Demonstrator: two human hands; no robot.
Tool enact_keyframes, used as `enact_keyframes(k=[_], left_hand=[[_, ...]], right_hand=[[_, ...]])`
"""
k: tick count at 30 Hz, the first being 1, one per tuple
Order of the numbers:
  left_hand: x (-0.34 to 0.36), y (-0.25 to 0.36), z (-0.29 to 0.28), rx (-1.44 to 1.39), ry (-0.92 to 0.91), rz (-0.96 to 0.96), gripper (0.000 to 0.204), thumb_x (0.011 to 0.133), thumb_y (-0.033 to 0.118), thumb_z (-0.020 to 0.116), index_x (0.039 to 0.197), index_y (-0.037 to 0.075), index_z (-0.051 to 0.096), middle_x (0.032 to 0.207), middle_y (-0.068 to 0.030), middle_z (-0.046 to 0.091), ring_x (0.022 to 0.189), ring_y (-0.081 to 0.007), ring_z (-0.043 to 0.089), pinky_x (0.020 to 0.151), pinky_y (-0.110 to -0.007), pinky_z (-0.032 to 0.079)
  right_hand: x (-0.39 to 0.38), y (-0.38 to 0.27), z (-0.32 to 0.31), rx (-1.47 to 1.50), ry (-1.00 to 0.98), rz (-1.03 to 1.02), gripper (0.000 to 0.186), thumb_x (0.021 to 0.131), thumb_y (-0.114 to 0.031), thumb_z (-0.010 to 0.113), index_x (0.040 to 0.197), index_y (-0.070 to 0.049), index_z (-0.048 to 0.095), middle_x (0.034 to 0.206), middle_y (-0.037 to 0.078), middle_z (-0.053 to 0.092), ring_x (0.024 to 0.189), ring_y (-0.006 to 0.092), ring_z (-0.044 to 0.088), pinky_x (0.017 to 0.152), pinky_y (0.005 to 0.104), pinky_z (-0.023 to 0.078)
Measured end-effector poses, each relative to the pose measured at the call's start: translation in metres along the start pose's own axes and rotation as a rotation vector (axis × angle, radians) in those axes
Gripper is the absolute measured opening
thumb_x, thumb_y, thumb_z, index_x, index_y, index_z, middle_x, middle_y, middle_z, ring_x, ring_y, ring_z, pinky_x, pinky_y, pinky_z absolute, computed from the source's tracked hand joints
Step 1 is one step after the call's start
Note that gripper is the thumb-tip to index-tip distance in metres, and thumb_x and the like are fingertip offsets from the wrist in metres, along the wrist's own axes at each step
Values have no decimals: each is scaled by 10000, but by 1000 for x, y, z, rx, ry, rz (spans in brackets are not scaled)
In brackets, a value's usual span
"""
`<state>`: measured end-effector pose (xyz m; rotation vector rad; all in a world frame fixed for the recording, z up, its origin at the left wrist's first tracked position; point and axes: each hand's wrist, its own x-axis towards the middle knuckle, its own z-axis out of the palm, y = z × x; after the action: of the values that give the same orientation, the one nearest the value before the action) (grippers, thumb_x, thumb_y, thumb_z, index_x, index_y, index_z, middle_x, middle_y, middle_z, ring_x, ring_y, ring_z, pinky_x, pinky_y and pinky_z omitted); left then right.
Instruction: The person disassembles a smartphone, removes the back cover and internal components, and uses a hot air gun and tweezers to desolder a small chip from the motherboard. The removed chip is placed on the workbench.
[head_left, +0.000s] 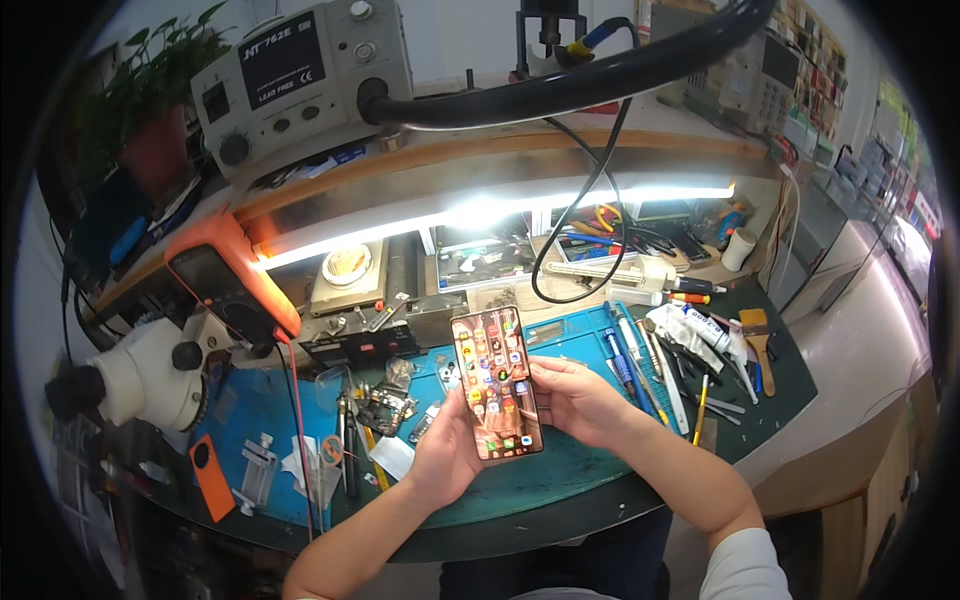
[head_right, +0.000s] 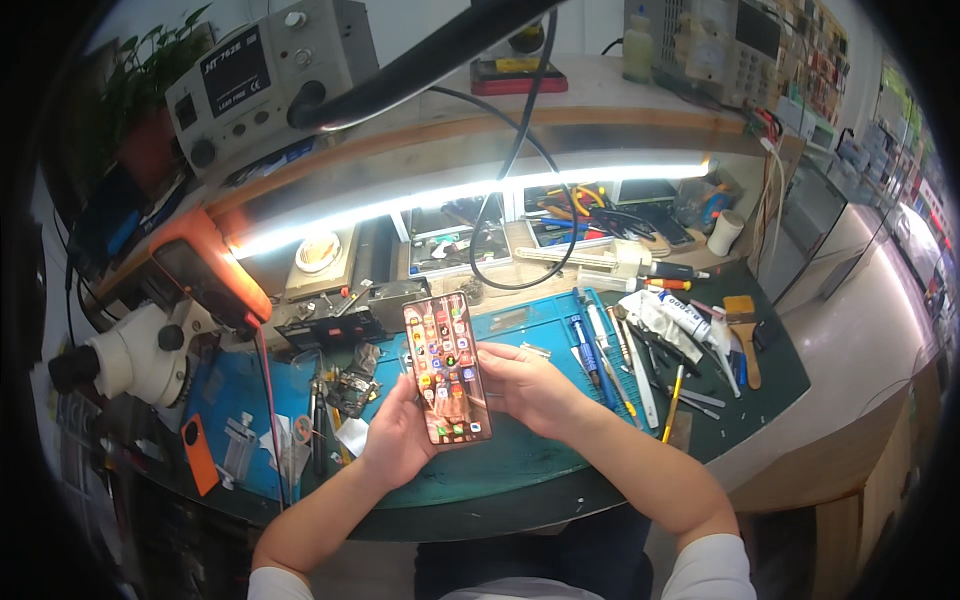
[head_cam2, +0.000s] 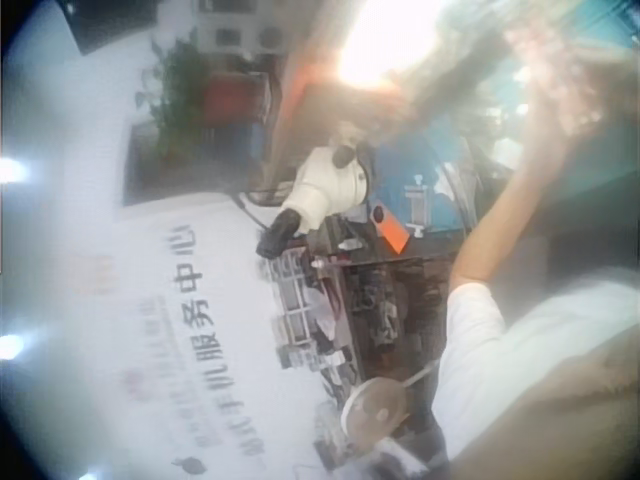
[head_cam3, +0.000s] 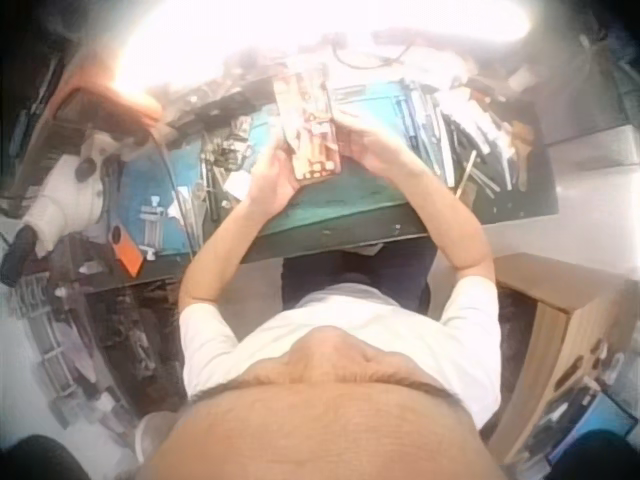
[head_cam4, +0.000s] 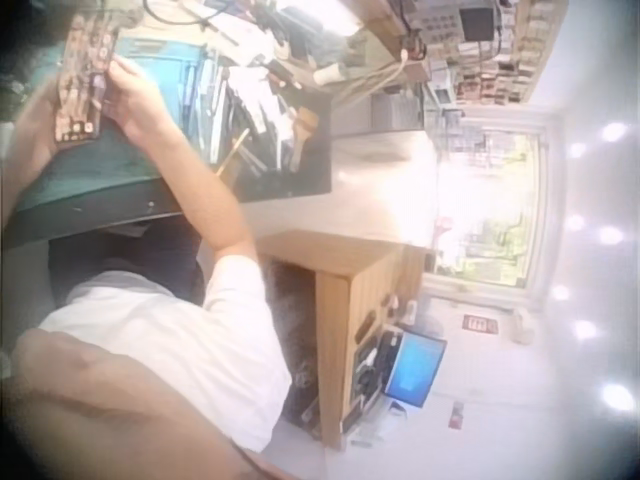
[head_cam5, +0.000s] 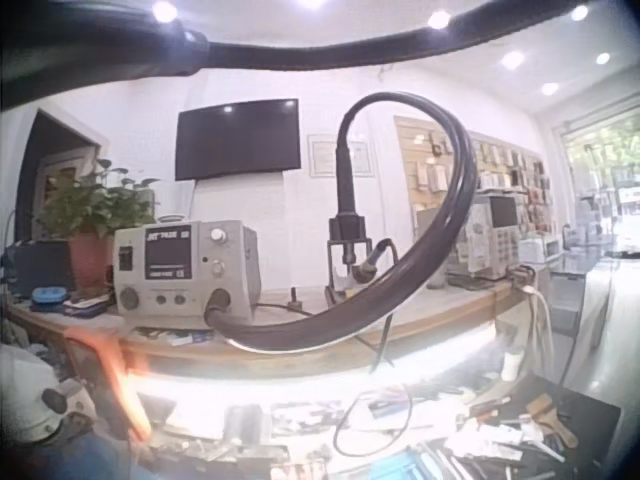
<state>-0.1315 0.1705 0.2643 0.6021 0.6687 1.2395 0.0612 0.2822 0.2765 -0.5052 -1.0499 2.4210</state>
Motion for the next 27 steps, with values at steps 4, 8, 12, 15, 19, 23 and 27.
enact_keyframes(k=[4, 8, 12, 15, 19, 23, 27], left_hand=[[0, -6, -10, -162, -64, 32, 520, 1155, 407, 246, 1546, 112, 423, 1519, -110, 539, 1383, -313, 545, 1160, -577, 432], [2, -6, -12, -256, -117, -6, 517, 1157, 389, 252, 1558, 106, 413, 1538, -116, 525, 1399, -326, 530, 1174, -591, 410], [1, -4, -16, -231, -167, -24, 524, 1157, 401, 253, 1563, 105, 402, 1537, -125, 523, 1392, -334, 536, 1173, -597, 414], [-1, -4, -13, -223, -125, -27, 530, 1157, 408, 252, 1562, 101, 402, 1533, -129, 525, 1387, -335, 540, 1172, -596, 417], [-2, -1, -10, -182, -17, -53, 532, 1157, 410, 254, 1548, 95, 431, 1526, -126, 533, 1390, -321, 542, 1173, -581, 422], [-3, -2, -14, -169, 26, -67, 533, 1156, 416, 259, 1531, 95, 461, 1518, -121, 543, 1391, -306, 542, 1171, -564, 430], [-4, 1, -16, -137, -3, -72, 540, 1154, 427, 257, 1531, 98, 458, 1517, -121, 542, 1392, -307, 542, 1166, -566, 436]], right_hand=[[4, 7, 0, 16, -26, 20, 452, 1105, -268, 512, 1497, -43, 521, 1431, 87, 628, 1302, 199, 613, 1127, 419, 470], [2, 6, -5, 56, -47, 44, 461, 1101, -261, 524, 1505, -39, 514, 1431, 88, 630, 1305, 207, 614, 1134, 407, 467], [2, 6, -4, 67, -57, 61, 470, 1099, -264, 528, 1511, -37, 508, 1435, 91, 628, 1306, 211, 615, 1136, 407, 466], [3, 10, -7, 70, -58, 50, 476, 1096, -267, 532, 1515, -43, 507, 1430, 88, 630, 1298, 208, 616, 1127, 413, 467], [2, 8, -8, 44, -40, 62, 484, 1091, -269, 536, 1524, -56, 504, 1410, 78, 636, 1276, 197, 616, 1104, 421, 465], [1, 8, -4, 43, -43, 61, 494, 1087, -280, 538, 1527, -58, 504, 1404, 69, 633, 1272, 185, 606, 1090, 415, 459], [2, 10, -7, 53, -64, 55, 481, 1089, -283, 534, 1512, -53, 520, 1394, 66, 636, 1261, 176, 608, 1079, 414, 464]])
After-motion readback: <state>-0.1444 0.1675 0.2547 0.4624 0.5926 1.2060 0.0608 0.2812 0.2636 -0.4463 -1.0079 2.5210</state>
